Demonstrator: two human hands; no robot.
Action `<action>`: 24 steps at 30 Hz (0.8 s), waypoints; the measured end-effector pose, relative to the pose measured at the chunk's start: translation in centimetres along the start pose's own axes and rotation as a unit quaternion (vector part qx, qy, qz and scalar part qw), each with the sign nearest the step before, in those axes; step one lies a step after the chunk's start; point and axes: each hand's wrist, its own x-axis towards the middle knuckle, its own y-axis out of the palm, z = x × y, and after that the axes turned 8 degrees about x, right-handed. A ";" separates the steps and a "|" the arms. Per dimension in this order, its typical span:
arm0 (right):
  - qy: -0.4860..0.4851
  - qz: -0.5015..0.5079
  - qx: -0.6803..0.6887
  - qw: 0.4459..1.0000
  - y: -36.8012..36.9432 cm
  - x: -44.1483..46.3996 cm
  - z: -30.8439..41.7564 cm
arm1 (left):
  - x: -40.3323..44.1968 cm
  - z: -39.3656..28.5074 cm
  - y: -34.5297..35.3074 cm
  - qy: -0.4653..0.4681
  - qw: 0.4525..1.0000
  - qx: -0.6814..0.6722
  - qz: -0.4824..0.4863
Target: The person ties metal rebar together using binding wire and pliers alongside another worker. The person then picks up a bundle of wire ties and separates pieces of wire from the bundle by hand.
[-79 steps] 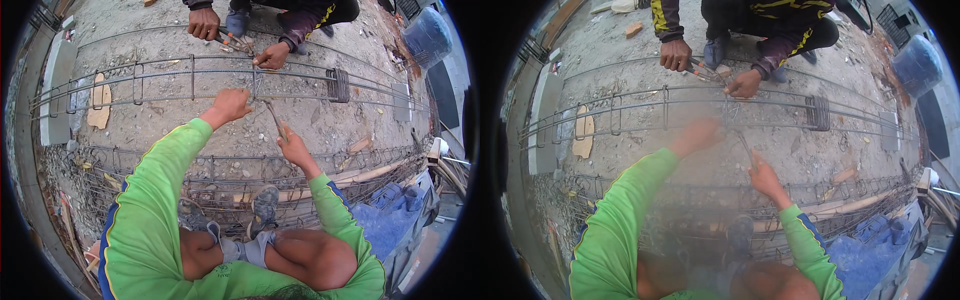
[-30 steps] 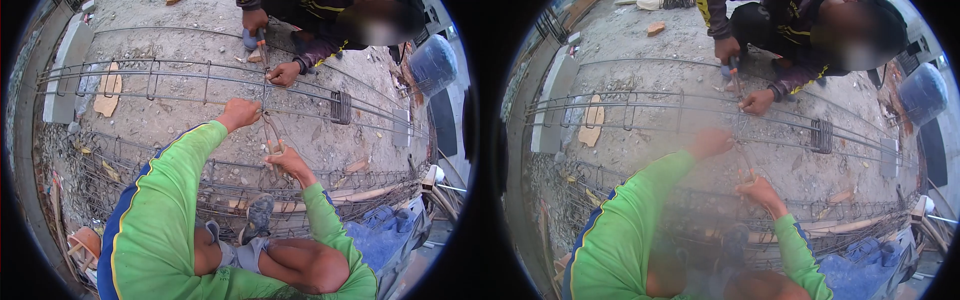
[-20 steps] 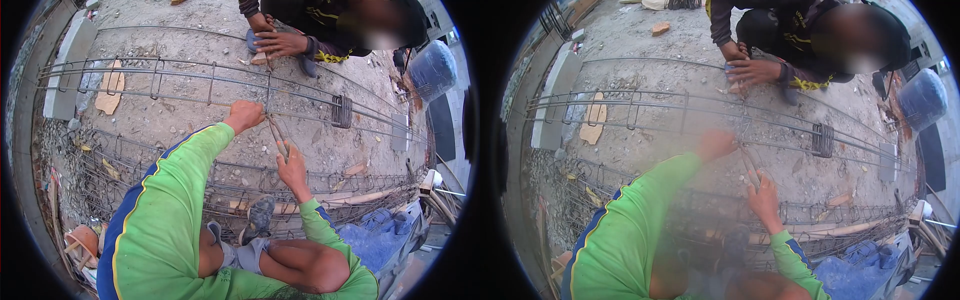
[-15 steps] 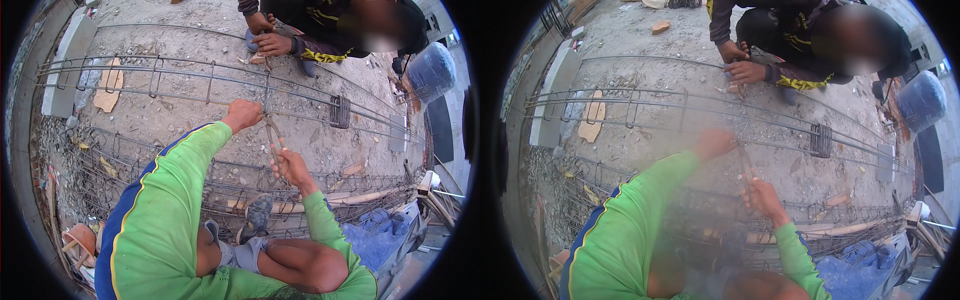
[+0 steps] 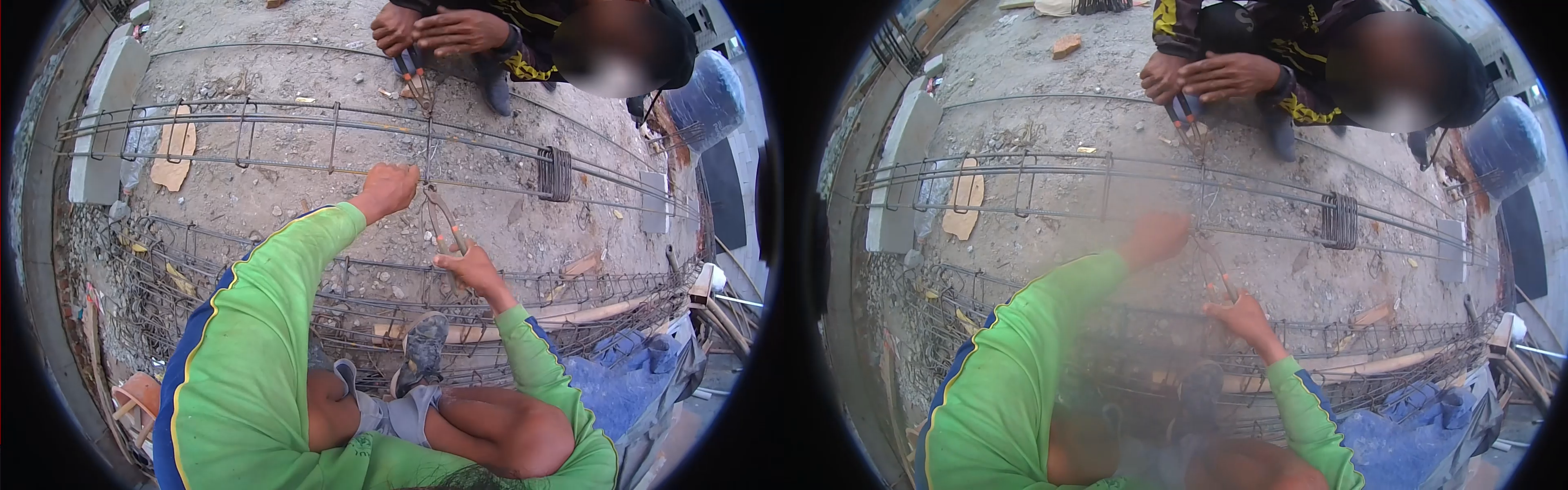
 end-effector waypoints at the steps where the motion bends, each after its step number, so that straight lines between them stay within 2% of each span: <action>1: -0.090 -0.142 -0.126 0.978 0.6 0.4 -1.6 | 0.0 0.0 0.2 0.002 1.000 0.005 -0.007; 2: -0.175 -0.278 -0.248 0.911 0.8 0.8 -2.8 | 0.0 0.1 0.4 0.005 1.000 0.006 -0.006; 3: -0.175 -0.280 -0.246 0.911 0.9 1.0 -3.2 | -0.1 0.1 0.4 0.010 1.000 0.007 -0.014; 8: -0.169 -0.162 -0.111 0.966 0.3 1.9 -4.2 | -0.1 0.1 0.1 0.005 1.000 0.011 -0.021; 12: -0.158 -0.095 -0.028 0.982 -2.0 2.4 -5.4 | 0.0 -0.3 -0.9 -0.010 1.000 0.014 0.023; 13: -0.078 0.077 0.219 0.969 -3.5 2.5 -5.6 | 0.1 -0.4 -1.0 -0.012 0.999 0.010 0.043; 14: 0.006 0.243 0.445 0.862 -4.7 2.7 -5.8 | 0.2 -0.5 -1.2 -0.010 0.999 0.009 0.040; 17: 0.013 0.185 0.488 0.853 -3.0 2.2 -5.4 | -0.1 -0.5 -1.4 -0.006 0.999 0.006 0.039; 18: 0.015 0.185 0.490 0.852 -2.5 2.3 -5.4 | 0.1 -0.7 -1.8 -0.017 0.998 0.000 0.067; 20: -0.060 0.155 0.312 0.935 -2.2 2.6 -5.0 | 0.0 -1.0 -2.8 -0.028 0.995 -0.005 0.093; 21: -0.060 0.155 0.312 0.935 -2.3 2.6 -5.1 | -0.5 -1.4 -3.0 -0.026 0.999 -0.011 0.045; 22: -0.045 0.183 0.365 0.912 -2.4 2.6 -5.3 | -1.1 -1.9 -3.0 -0.023 1.000 -0.016 -0.003; 23: -0.031 0.209 0.417 0.884 -2.6 2.7 -5.4 | -1.5 -2.0 -2.1 0.064 0.996 0.003 -0.061; 24: -0.033 0.209 0.420 0.883 -3.1 3.0 -5.7 | -2.1 -2.2 -1.1 0.153 0.981 0.022 -0.117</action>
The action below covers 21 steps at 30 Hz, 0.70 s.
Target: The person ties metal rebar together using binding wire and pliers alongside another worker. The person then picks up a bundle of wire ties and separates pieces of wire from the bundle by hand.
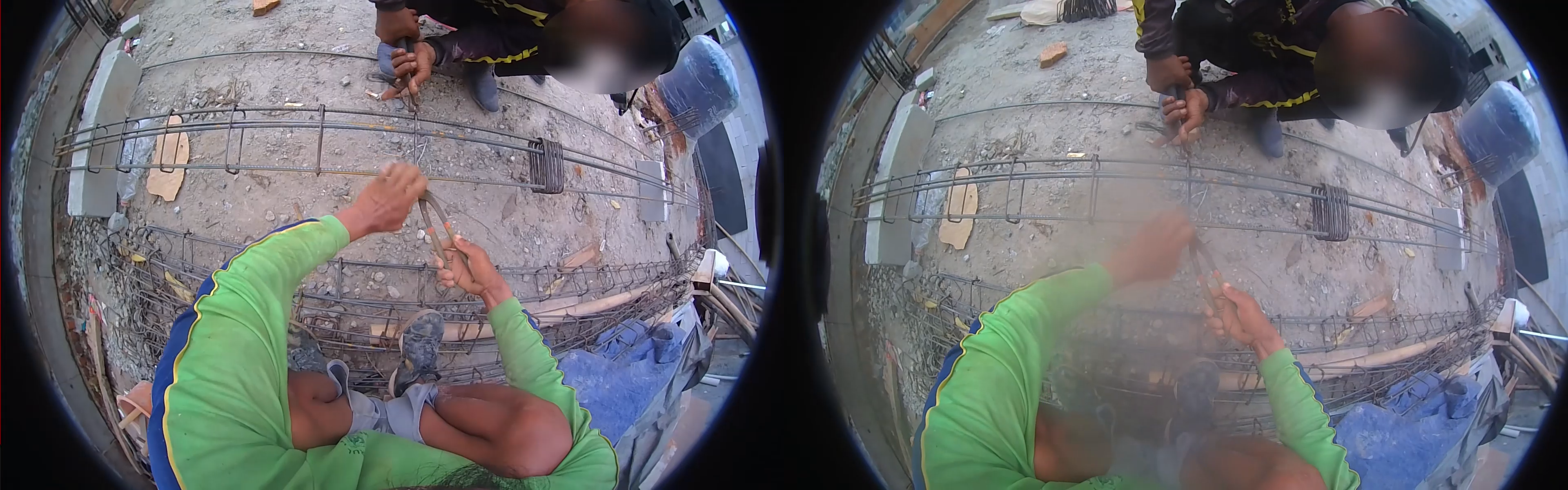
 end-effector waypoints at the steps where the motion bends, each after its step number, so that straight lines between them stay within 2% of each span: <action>1: 0.032 0.055 0.070 0.995 -0.7 0.0 0.3 | -0.4 -1.1 -0.4 0.087 0.995 0.003 -0.041; 2: 0.064 0.109 0.141 0.982 -1.3 0.1 0.2 | -0.6 -2.1 -0.7 0.173 0.982 0.004 -0.081; 3: 0.063 0.111 0.142 0.982 -1.3 0.1 0.0 | -0.1 -3.1 -0.4 0.175 0.981 0.005 -0.079; 5: 0.074 0.111 0.173 0.976 -1.1 0.2 -0.1 | 1.4 -4.8 0.7 0.246 0.953 0.008 -0.176; 6: 0.076 0.111 0.172 0.976 -1.1 0.3 0.0 | 1.9 -5.1 1.5 0.244 0.954 0.008 -0.176; 8: 0.069 0.151 0.129 0.978 -1.4 0.6 0.9 | 3.3 -5.3 3.3 0.215 0.974 -0.065 -0.003; 9: 0.070 0.150 0.127 0.978 -1.5 0.4 1.3 | 3.8 -5.4 3.2 0.214 0.975 -0.065 -0.004; 10: 0.036 0.068 0.003 0.997 -1.5 -0.1 1.8 | 4.1 -5.4 3.2 0.216 0.975 -0.053 0.026; 11: 0.000 -0.014 -0.122 0.992 -1.6 -0.2 2.3 | 4.6 -5.4 3.2 0.218 0.974 -0.040 0.056; 12: 0.000 -0.014 -0.121 0.993 -1.1 -0.4 2.6 | 5.2 -5.6 3.3 0.217 0.974 -0.040 0.057; 13: -0.071 -0.090 -0.360 0.926 -0.5 -0.8 2.8 | 5.8 -6.0 3.4 0.199 0.974 -0.038 0.105; 14: -0.136 -0.160 -0.573 0.792 -0.3 -1.1 2.9 | 6.3 -6.3 3.5 0.181 0.971 -0.035 0.152; 15: -0.134 -0.161 -0.572 0.793 -0.1 -0.8 2.3 | 6.9 -6.6 3.4 0.182 0.971 -0.037 0.152; 17: -0.287 -0.254 -0.724 0.574 0.6 0.3 0.3 | 8.1 -6.9 3.0 0.118 0.946 -0.041 0.298; 18: -0.285 -0.256 -0.723 0.575 0.8 0.9 0.1 | 8.3 -7.0 3.1 0.120 0.946 -0.042 0.299; 20: -0.156 -0.339 -0.675 0.636 1.1 2.1 0.3 | 8.4 -7.1 3.3 0.145 0.948 -0.031 0.282; 21: -0.158 -0.338 -0.673 0.638 1.0 2.3 0.6 | 8.5 -7.1 3.3 0.145 0.947 -0.029 0.285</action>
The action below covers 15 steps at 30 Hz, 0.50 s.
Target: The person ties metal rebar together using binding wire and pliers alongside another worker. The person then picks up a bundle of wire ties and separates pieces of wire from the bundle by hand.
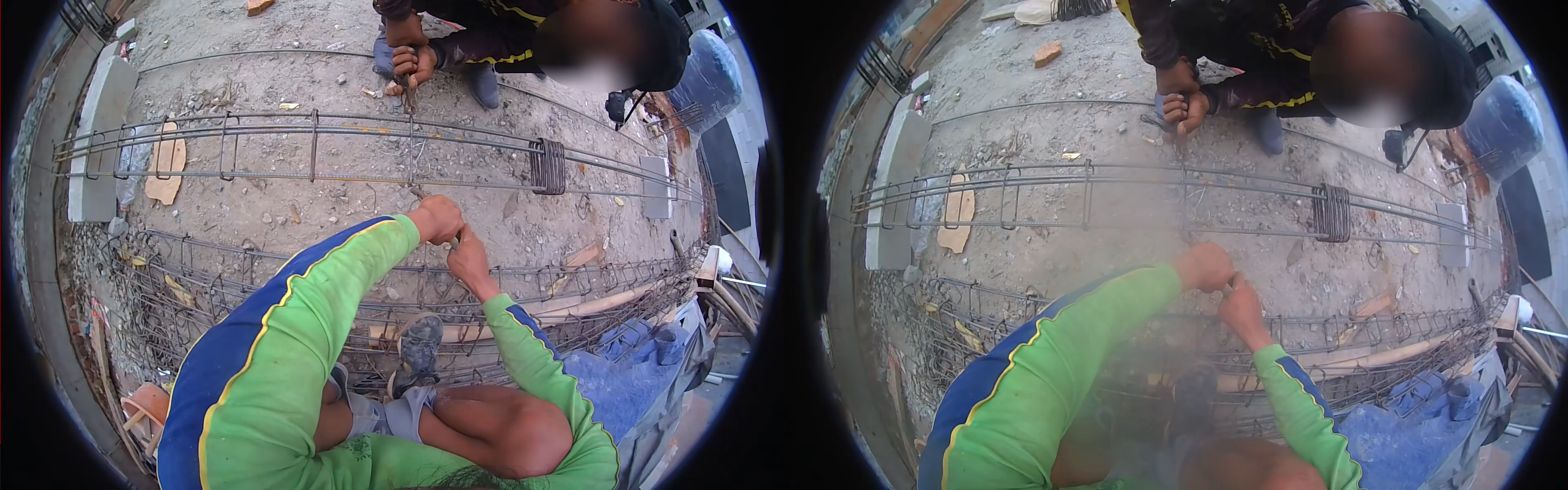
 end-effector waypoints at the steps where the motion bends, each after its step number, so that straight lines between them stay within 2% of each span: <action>1: -0.002 0.008 0.037 0.999 -0.2 0.3 -0.2 | 0.2 -0.1 0.0 -0.015 1.000 -0.004 0.001; 6: -0.033 0.011 0.079 0.996 -0.6 1.7 -1.7 | 0.9 0.1 0.1 -0.040 0.999 0.000 -0.011; 15: -0.090 0.038 0.054 0.994 -2.0 3.6 -3.1 | 1.3 0.3 -0.3 -0.071 0.997 -0.014 0.008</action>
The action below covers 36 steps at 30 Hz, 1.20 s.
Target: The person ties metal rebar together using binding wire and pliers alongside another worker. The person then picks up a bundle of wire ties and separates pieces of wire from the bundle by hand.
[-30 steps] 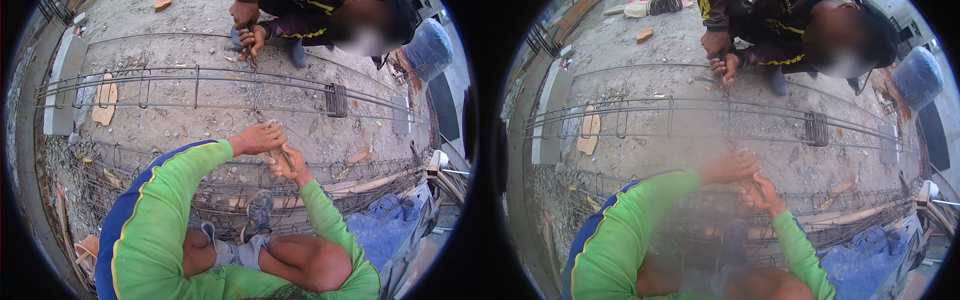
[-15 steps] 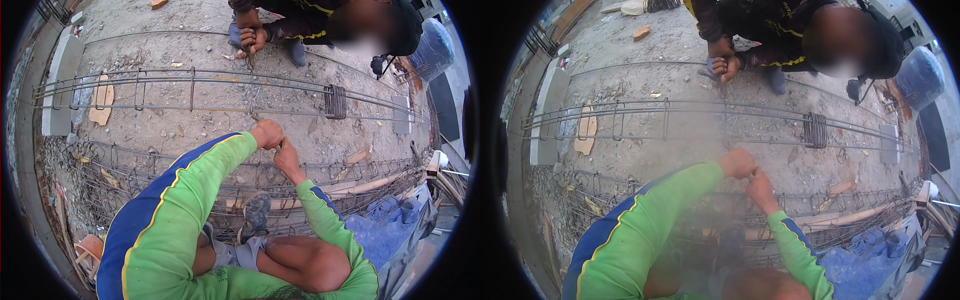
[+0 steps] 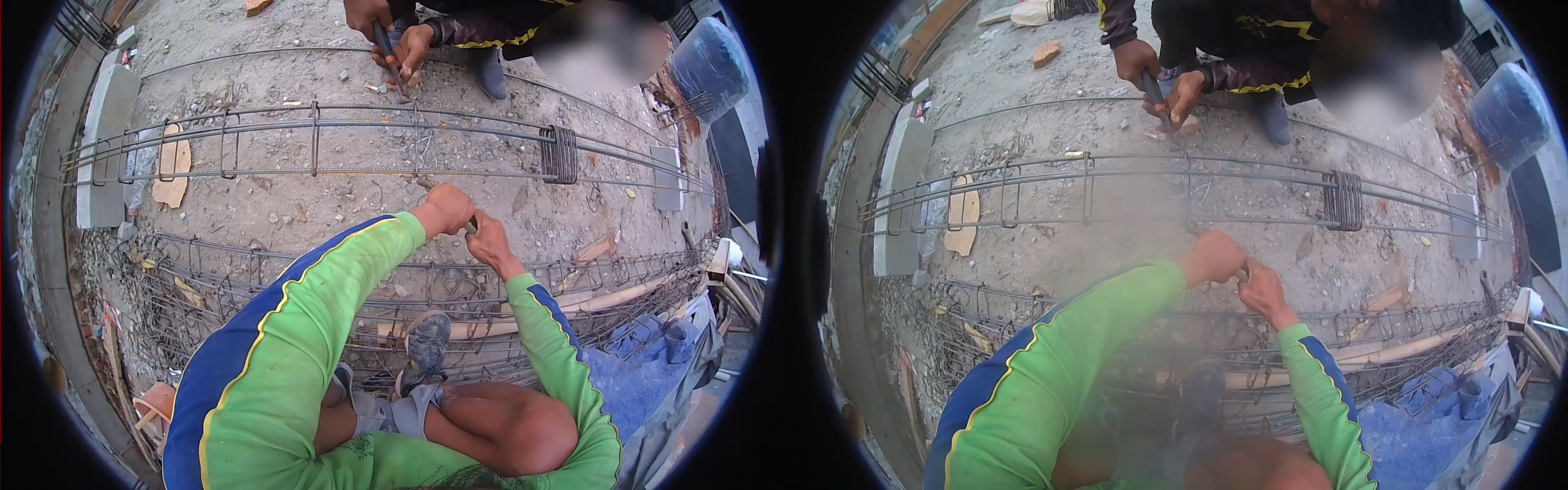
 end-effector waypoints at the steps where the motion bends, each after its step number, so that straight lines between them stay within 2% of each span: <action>1: -0.005 0.001 -0.007 1.000 -0.2 0.1 0.0 | -0.2 0.1 -0.1 -0.007 1.000 -0.012 -0.003; 3: -0.010 -0.001 -0.015 1.000 -0.2 -0.1 0.0 | -0.9 0.2 0.0 -0.013 1.000 -0.022 -0.007; 5: -0.028 -0.039 -0.018 0.999 0.0 -0.5 0.0 | -3.0 1.3 0.7 0.093 0.970 -0.056 -0.218; 9: -0.006 -0.055 0.050 0.997 1.3 -1.8 1.2 | -8.3 3.8 -0.6 0.169 0.957 -0.037 -0.234; 11: 0.023 0.018 0.080 0.996 1.8 -2.2 0.8 | -10.2 4.6 -0.1 0.212 0.936 0.050 -0.278; 12: 0.022 0.015 0.080 0.996 1.7 -2.4 1.1 | -10.6 4.5 0.4 0.213 0.935 0.053 -0.279; 14: 0.095 0.128 0.234 0.959 1.6 -2.7 1.8 | -11.3 4.1 1.3 0.181 0.908 0.134 -0.352; 15: 0.093 0.128 0.233 0.960 1.8 -2.8 1.8 | -11.3 3.8 1.5 0.180 0.908 0.135 -0.353; 16: 0.173 0.187 0.373 0.892 1.9 -3.0 1.7 | -10.7 3.2 1.5 0.180 0.899 0.147 -0.371; 17: 0.247 0.239 0.500 0.795 2.0 -3.2 1.5 | -10.1 2.7 1.6 0.179 0.889 0.159 -0.389; 18: 0.249 0.237 0.498 0.796 2.1 -3.4 1.8 | -9.2 2.4 2.1 0.179 0.889 0.157 -0.392; 20: 0.299 0.347 0.680 0.572 2.1 -4.0 2.9 | -7.3 1.9 3.1 0.179 0.901 0.143 -0.369; 21: 0.301 0.346 0.678 0.574 2.0 -4.1 3.0 | -6.9 1.9 2.9 0.177 0.900 0.141 -0.372; 23: 0.272 0.374 0.725 0.510 2.0 -4.3 3.5 | -6.4 2.4 2.6 0.203 0.931 0.089 -0.289; 24: 0.273 0.374 0.725 0.511 1.9 -4.5 4.1 | -6.2 2.8 2.7 0.203 0.931 0.088 -0.289; 26: 0.261 0.251 0.574 0.735 1.7 -4.6 5.3 | -5.6 3.4 2.8 0.245 0.917 0.096 -0.299; 27: 0.260 0.249 0.574 0.736 1.9 -4.6 5.1 | -5.3 3.5 2.9 0.246 0.916 0.097 -0.300; 28: 0.156 0.190 0.465 0.851 2.4 -5.0 4.6 | -5.1 3.4 3.1 0.239 0.931 0.098 -0.257; 29: 0.048 0.123 0.337 0.932 3.0 -5.6 4.1 | -4.9 3.2 3.3 0.232 0.944 0.097 -0.212; 30: 0.051 0.120 0.337 0.932 3.4 -6.1 3.8 | -4.5 2.8 3.0 0.237 0.943 0.096 -0.212; 32: -0.023 0.044 0.162 0.986 4.6 -7.1 3.3 | -3.8 1.6 1.4 0.155 0.982 0.112 -0.005; 33: -0.022 0.043 0.163 0.985 5.7 -7.4 2.5 | -3.8 1.3 0.6 0.156 0.981 0.112 -0.004; 35: 0.024 -0.044 0.101 0.994 7.8 -7.7 0.6 | -3.8 0.7 -0.5 0.121 0.988 0.091 0.040; 36: 0.024 -0.044 0.100 0.994 6.8 -7.7 1.3 | -3.9 0.7 0.0 0.120 0.988 0.090 0.039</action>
